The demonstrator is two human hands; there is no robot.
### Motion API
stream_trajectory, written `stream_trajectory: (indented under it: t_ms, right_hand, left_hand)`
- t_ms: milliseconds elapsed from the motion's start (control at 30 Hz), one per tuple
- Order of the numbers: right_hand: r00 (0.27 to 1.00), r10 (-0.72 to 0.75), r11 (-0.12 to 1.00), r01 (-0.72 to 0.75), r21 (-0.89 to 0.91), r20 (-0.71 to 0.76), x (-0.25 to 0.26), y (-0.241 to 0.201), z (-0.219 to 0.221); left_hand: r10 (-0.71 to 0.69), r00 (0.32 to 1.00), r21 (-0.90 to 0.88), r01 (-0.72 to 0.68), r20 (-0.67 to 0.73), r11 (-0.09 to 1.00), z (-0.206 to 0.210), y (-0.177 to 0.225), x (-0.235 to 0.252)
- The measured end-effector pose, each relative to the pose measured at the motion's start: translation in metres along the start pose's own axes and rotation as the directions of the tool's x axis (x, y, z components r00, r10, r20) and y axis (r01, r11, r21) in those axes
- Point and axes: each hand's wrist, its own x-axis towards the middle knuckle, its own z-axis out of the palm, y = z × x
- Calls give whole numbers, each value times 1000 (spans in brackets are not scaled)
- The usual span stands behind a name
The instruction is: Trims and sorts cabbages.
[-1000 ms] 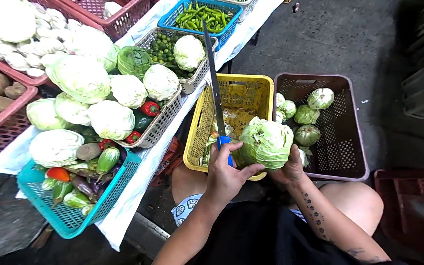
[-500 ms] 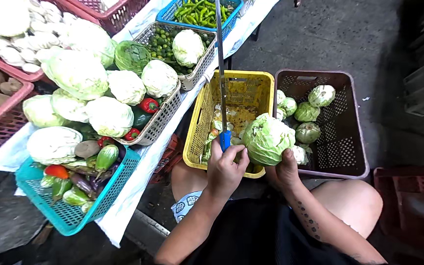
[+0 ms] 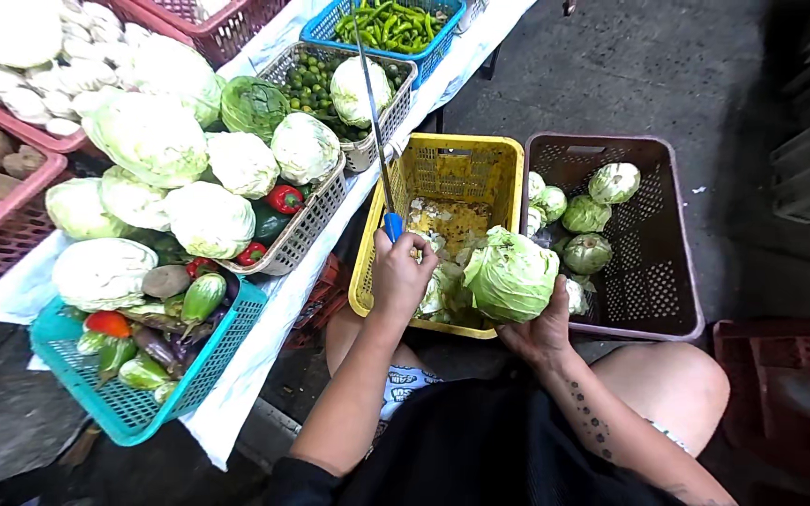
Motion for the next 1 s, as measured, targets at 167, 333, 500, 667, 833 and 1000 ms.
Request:
stream_trajectory:
  t_ms: [167,333,500,667,833,1000]
  right_hand:
    - [991,-59,992,71,-107,116,0,-4,-8]
    - [992,-73,983,88,-162,101,0,-3,-10]
    - [993,108,994,-108,-4,50,-8,-18,-15]
    - [980,181,979,-187,79,77,-9,-24,-17]
    - [976,185,981,-190,34,110,-9,-29,-16]
    - [982,161,980,-147,-136,101,-9,-30,-13]
  left_hand:
    - [6,999,-277,8,49,961,-21,15,-18]
    - [42,994,-477,11,101,879,-19,32,-41]
    - [-9,990,-329,56,143,943,-25,13,-8]
    - [-99,977,-174,132,191,976,-12,5,7]
    - [-116,962,-172,161,247,972,-16,21,0]
    - [149,958,-380,-46,246,924,-30,41,-18]
